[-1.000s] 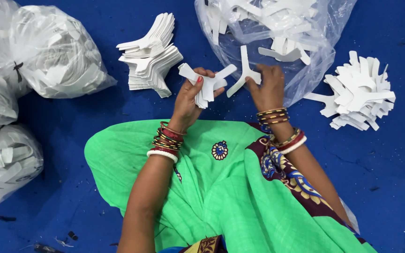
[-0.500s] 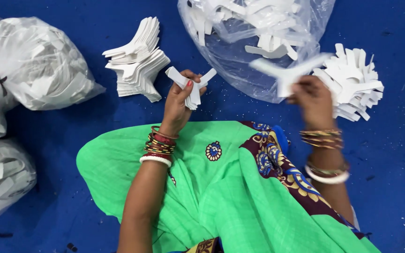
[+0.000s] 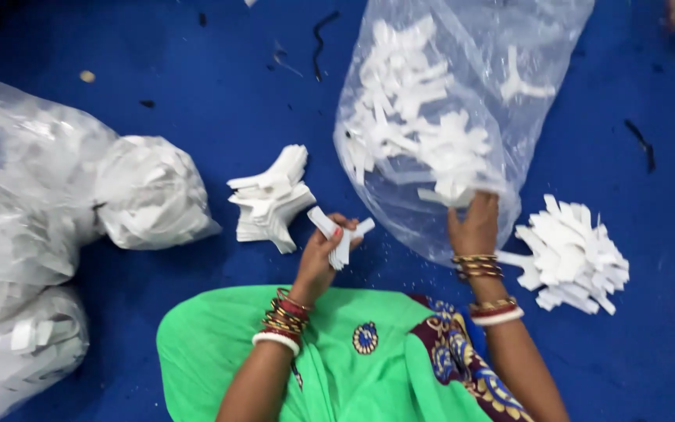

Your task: The person sorts and stacks white Y-shaped shoe components taken from plastic bags.

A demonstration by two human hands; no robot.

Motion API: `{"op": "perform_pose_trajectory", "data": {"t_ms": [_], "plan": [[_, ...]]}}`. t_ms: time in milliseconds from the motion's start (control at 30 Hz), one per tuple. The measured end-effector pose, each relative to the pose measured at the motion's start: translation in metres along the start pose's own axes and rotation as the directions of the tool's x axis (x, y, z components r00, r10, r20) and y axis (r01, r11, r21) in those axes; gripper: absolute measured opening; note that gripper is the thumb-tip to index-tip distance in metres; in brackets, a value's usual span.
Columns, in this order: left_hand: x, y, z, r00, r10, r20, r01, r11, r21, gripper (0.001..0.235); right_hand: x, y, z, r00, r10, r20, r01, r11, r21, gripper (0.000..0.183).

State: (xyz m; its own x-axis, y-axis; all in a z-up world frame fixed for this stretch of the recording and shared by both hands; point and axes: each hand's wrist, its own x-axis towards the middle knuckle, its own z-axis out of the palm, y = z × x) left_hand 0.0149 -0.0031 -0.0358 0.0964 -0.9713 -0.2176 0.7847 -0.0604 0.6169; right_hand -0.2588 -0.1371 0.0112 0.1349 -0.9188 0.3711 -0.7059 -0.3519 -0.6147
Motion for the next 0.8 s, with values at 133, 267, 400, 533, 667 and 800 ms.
{"op": "perform_pose_trajectory", "data": {"t_ms": [133,267,400,533,667,800], "plan": [[0.001,0.003,-0.005,0.998,-0.014,-0.054,0.014,1.000,0.004,0.023,-0.003,-0.006,0.020,0.990,-0.117,0.077,0.136,0.932,-0.337,0.036],[0.004,0.000,0.004,1.000,-0.022,-0.004,0.022,0.999,0.025,0.023,-0.032,-0.008,0.020,0.981,-0.090,0.173,0.138,0.947,-0.291,0.021],[0.000,-0.002,0.012,0.996,-0.091,0.006,0.090,0.994,0.059,0.023,-0.029,-0.051,-0.005,0.971,-0.133,0.198,0.171,0.967,-0.189,0.016],[-0.004,-0.006,0.017,0.994,-0.096,0.043,0.092,0.991,0.095,0.023,-0.011,-0.078,-0.026,0.936,-0.333,0.115,0.339,0.940,-0.037,0.018],[-0.004,-0.011,0.020,0.989,-0.111,0.099,0.108,0.993,0.042,0.024,0.006,-0.107,-0.045,0.815,0.128,0.565,-0.231,0.966,0.114,0.021],[-0.007,-0.014,0.019,0.992,-0.107,0.074,0.100,0.991,0.091,0.023,0.025,-0.129,-0.073,0.741,-0.129,0.659,-0.243,0.863,0.442,0.031]]}}
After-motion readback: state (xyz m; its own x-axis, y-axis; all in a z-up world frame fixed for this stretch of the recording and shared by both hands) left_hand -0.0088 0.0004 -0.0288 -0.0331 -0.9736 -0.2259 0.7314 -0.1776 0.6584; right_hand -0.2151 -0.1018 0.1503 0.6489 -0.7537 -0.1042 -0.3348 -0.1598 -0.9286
